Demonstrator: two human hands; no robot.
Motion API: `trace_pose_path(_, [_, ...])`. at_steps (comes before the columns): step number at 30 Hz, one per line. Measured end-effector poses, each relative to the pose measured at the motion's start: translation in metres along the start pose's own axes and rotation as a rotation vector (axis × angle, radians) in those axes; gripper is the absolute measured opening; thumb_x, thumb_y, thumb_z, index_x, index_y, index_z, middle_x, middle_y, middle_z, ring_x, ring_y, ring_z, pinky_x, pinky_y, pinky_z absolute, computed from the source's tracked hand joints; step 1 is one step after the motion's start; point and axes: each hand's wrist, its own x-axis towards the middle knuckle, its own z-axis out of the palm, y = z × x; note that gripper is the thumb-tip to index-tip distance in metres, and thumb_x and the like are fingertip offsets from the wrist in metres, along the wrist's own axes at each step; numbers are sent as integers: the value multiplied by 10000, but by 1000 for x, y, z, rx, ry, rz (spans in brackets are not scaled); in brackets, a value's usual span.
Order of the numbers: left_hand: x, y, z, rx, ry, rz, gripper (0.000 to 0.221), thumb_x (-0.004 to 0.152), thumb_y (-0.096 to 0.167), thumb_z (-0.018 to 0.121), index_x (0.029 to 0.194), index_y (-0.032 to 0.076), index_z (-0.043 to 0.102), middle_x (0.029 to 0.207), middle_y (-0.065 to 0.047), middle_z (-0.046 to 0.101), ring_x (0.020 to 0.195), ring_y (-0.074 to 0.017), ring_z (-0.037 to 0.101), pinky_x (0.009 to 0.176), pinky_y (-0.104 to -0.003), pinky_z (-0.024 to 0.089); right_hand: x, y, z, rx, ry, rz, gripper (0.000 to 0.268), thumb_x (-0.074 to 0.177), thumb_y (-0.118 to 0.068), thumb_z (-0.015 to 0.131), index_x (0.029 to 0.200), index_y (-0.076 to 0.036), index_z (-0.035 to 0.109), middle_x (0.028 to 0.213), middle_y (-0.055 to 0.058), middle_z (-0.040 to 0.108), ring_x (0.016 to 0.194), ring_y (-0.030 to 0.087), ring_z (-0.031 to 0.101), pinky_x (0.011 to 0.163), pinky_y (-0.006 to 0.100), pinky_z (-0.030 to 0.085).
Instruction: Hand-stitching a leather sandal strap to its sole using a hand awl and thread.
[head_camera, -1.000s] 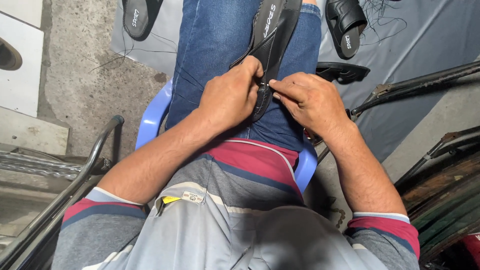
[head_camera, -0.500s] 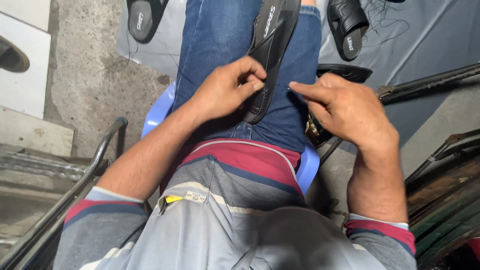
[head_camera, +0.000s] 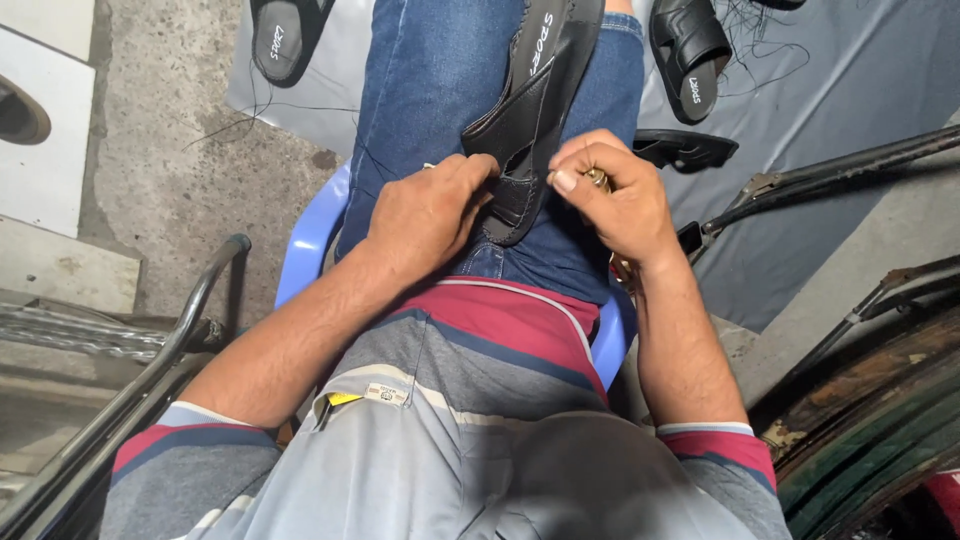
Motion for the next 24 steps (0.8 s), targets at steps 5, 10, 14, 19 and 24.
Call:
trace_pose_path(5, [1, -1, -4, -396, -155, -183, 336, 796, 161, 591, 1109, 177, 471, 796, -16, 632, 683, -238, 644, 583, -351, 504, 5, -16, 14, -213, -71, -87, 91, 813, -93, 632, 879, -107, 692, 732, 82, 610, 656, 217, 580, 610, 296, 445])
trace_pose_path(10, [10, -5, 6, -1239, -157, -350, 412, 760, 57, 637, 1121, 78, 439, 747, -44, 624, 518, -95, 561, 475, -181, 468, 10, -5, 20, -565, -40, -201, 134, 746, -177, 728, 879, -174, 713, 701, 40, 585, 670, 214, 602, 610, 299, 475])
trace_pose_path(14, [15, 0, -16, -900, -52, -352, 260, 812, 180, 641, 1036, 88, 547, 769, -57, 649, 626, -182, 613, 543, -274, 488, 19, 0, -22, 211, 282, 201, 16, 804, -133, 609, 800, -148, 609, 614, -4, 480, 531, 102, 449, 514, 221, 402])
trace_pose_path(19, [8, -4, -16, -452, -13, -224, 176, 873, 279, 582, 980, 154, 643, 831, -77, 675, 800, -297, 652, 659, -398, 515, 2, 37, -161, 824, 910, 66, 155, 877, -163, 695, 790, -155, 567, 671, -50, 481, 466, 49, 405, 411, 187, 372])
trace_pose_path(24, [3, -2, -17, -136, -374, -220, 255, 901, 361, 423, 905, 182, 605, 899, -65, 652, 826, -361, 588, 644, -515, 437, -8, 54, -148, -584, 690, -561, 570, 870, 260, 430, 1342, -58, 389, 1241, 213, 515, 1113, 359, 556, 980, 438, 451])
